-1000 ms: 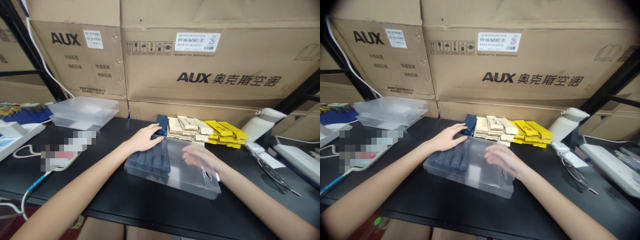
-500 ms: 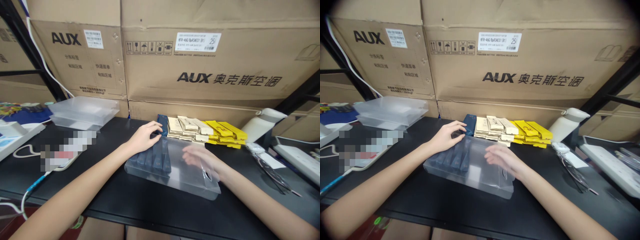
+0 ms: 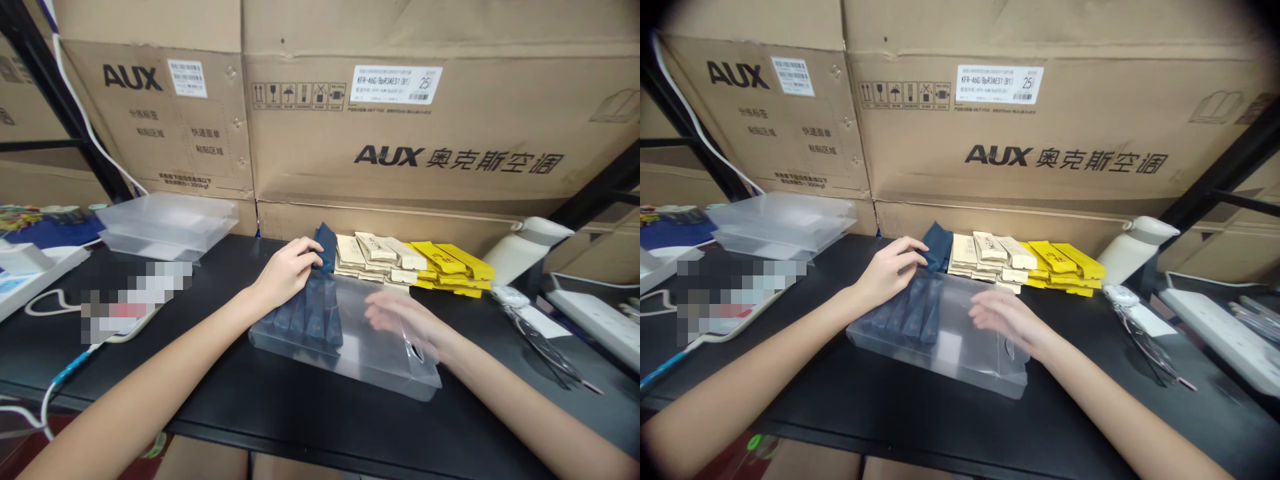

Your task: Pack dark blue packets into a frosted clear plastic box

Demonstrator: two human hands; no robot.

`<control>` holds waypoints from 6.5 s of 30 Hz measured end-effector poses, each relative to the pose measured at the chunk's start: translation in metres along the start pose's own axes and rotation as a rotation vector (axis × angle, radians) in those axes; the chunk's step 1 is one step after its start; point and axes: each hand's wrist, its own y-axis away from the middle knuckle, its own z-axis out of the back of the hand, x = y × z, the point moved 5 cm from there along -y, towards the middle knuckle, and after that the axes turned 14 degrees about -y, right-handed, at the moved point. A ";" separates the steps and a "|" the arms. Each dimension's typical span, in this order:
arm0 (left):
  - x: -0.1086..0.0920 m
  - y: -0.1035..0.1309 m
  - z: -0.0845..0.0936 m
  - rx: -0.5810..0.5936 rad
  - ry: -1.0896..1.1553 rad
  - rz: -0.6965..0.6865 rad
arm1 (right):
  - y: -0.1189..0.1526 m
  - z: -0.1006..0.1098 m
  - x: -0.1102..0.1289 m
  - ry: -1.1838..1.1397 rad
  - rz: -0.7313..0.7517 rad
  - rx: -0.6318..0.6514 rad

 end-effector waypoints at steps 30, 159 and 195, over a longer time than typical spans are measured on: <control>-0.007 -0.003 0.016 -0.093 -0.159 0.015 | -0.001 0.000 0.001 0.007 -0.005 -0.004; -0.020 -0.006 0.005 0.201 0.011 -0.079 | 0.025 -0.003 0.020 0.305 -0.345 0.516; -0.029 -0.006 0.002 0.247 -0.139 -0.194 | 0.035 -0.021 0.039 0.827 0.891 0.114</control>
